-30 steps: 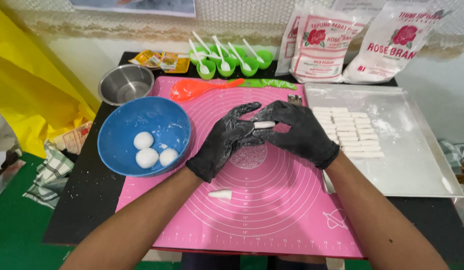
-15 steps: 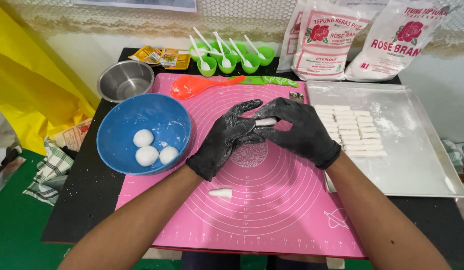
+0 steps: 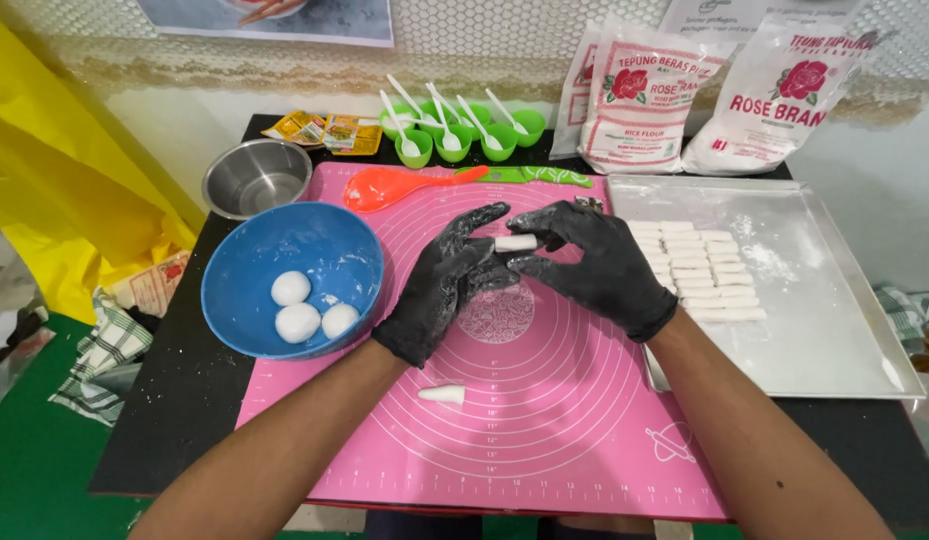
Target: A person wearing black gloves shapes small pieces of white dough into cylinders, uses a small wooden tool to mark or brush them, and arranges them on a metal tray.
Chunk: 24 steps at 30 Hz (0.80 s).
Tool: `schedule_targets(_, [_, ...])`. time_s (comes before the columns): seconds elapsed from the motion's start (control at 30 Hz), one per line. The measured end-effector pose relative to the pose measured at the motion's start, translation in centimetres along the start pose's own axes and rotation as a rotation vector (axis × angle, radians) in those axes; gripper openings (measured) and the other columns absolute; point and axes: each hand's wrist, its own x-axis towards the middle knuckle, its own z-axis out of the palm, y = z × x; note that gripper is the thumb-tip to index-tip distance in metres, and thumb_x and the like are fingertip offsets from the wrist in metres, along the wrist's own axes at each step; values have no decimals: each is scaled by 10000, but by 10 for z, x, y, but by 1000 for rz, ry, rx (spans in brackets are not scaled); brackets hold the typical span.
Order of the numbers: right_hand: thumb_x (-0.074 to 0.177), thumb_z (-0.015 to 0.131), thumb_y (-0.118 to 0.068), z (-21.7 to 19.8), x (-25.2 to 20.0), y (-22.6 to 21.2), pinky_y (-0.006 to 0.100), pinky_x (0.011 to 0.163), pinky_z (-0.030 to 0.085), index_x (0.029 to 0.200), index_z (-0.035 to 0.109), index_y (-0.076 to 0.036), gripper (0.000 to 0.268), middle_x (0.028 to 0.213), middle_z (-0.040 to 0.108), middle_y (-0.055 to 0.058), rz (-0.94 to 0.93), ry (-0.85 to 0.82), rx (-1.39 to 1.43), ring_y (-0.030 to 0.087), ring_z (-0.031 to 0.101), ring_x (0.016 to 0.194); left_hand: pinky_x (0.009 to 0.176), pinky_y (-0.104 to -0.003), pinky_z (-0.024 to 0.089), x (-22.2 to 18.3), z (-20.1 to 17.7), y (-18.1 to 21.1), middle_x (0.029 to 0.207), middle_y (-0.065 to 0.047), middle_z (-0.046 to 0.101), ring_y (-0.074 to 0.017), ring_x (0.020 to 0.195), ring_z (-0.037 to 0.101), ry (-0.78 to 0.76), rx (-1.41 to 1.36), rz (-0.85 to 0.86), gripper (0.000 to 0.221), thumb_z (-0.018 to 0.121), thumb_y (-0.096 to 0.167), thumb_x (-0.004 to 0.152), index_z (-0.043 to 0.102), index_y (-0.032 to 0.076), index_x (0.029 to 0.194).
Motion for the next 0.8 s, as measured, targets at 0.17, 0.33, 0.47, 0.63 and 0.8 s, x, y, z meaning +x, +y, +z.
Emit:
schedule_targets(0.17, [800, 898, -203, 1, 0, 8, 412, 806, 602, 1131, 752, -61, 388, 930, 754, 148, 13, 19, -25, 295, 751, 890, 878, -599, 600, 1, 1, -2, 1097, -358, 674, -523, 1041, 680, 14, 30, 39, 540, 659, 79, 909, 543, -12, 1428])
schedule_targets(0.33, [786, 919, -188, -1, 2, 6, 387, 805, 615, 1084, 754, -49, 368, 906, 754, 143, -21, 46, -18, 302, 760, 881, 880, -598, 598, -2, 8, 3, 1045, -320, 688, -516, 1034, 687, 17, 26, 68, 545, 654, 83, 896, 538, -24, 1418])
schedule_targets(0.47, [781, 912, -235, -2, 0, 7, 384, 810, 615, 1142, 753, -74, 426, 990, 753, 128, -60, -2, -18, 267, 749, 914, 874, -548, 606, -11, 25, 11, 1125, -336, 681, -491, 1044, 687, 57, 25, -15, 537, 619, 87, 914, 536, -5, 1436])
schedule_targets(0.63, [825, 879, -236, -4, 0, 7, 402, 854, 607, 1145, 757, -77, 377, 1059, 738, 136, -141, -37, -96, 316, 736, 993, 925, -547, 587, -4, 9, 0, 1156, -315, 683, -453, 1090, 686, -30, 68, -26, 570, 614, 115, 924, 493, 16, 1473])
schedule_targets(0.8, [953, 755, -332, 5, -8, 25, 426, 909, 575, 1190, 747, -138, 306, 1122, 701, 112, -290, -46, -437, 305, 691, 1096, 939, -552, 582, -5, 5, -1, 1233, -273, 681, -419, 1120, 691, -58, 182, -10, 556, 586, 172, 949, 472, 60, 1482])
